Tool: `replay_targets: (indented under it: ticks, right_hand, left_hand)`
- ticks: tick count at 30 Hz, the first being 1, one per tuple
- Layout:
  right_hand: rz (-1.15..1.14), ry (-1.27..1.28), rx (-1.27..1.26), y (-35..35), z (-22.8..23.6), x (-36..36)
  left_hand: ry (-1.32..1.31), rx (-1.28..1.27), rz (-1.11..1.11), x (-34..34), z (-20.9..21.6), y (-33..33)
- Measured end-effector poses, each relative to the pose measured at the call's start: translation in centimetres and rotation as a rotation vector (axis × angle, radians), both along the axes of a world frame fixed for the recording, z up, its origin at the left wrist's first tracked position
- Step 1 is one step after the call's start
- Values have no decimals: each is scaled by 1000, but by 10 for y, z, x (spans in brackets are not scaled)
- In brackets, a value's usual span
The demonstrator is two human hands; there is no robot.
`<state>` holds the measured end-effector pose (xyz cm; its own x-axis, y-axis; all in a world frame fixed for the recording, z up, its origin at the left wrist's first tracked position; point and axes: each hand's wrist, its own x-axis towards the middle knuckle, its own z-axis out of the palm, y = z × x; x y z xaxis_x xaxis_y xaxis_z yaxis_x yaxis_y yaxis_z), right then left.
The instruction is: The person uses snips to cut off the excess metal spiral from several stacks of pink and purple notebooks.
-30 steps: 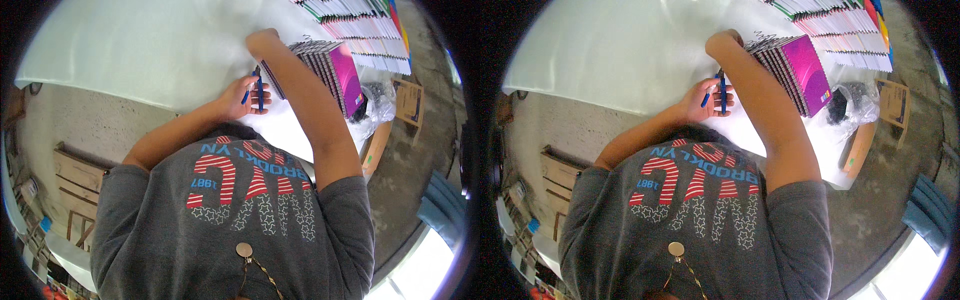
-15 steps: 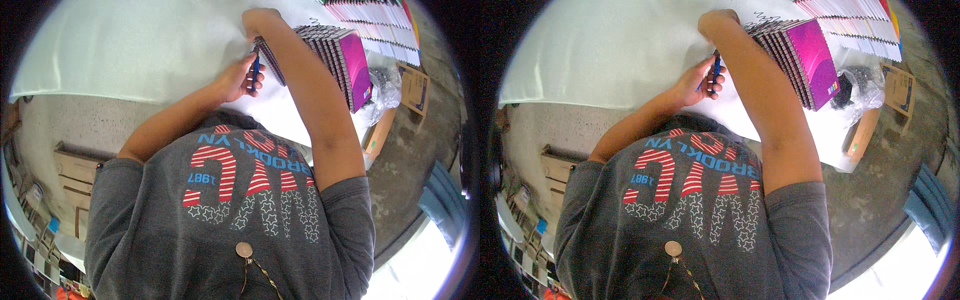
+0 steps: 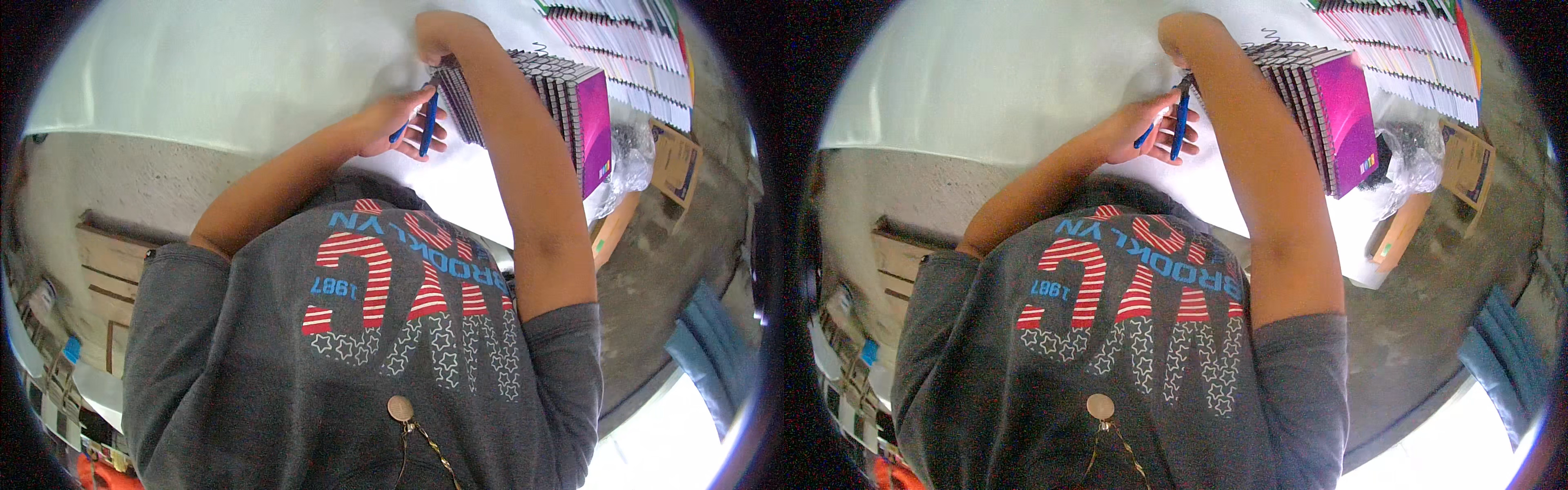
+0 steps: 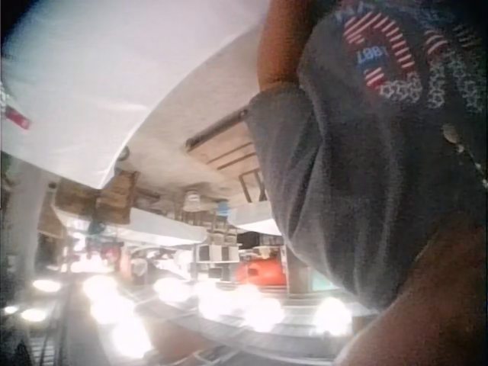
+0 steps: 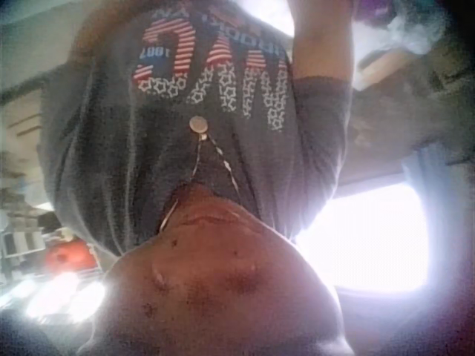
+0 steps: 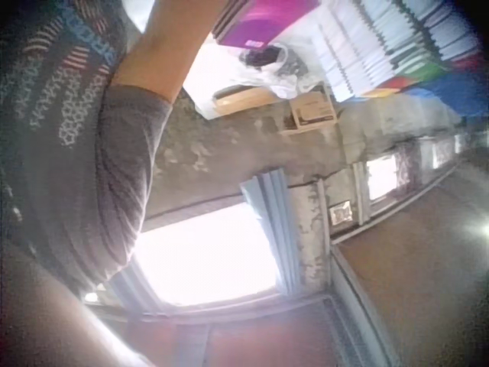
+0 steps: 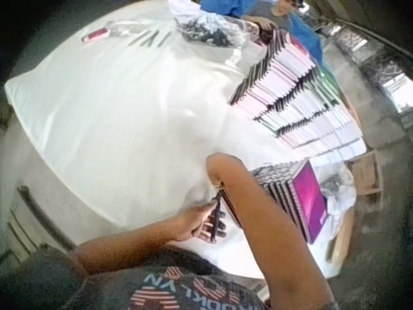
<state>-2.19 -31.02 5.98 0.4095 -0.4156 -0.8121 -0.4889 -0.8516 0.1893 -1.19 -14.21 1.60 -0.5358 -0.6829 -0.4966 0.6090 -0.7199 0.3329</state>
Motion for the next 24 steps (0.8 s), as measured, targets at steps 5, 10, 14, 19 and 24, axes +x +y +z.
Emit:
replay_targets:
  ticks: [5,10,14,19,24]
  right_hand:
    - [-51,38,26,0,8,5]
    - [51,36,183,-29,-16,-16]
    - [93,-222,331,-29,-9,-20]
    - [-66,-2,177,-16,-7,-2]
    - [-65,39,101,-29,-28,-14]
  left_hand:
    - [-16,-7,39,-3,-7,-3]
    - [-55,-52,65,-5,-14,-2]
    - [-50,-31,22,2,2,3]
    - [-108,-120,-27,7,-5,-5]
    - [-76,-150,-134,8,1,-6]
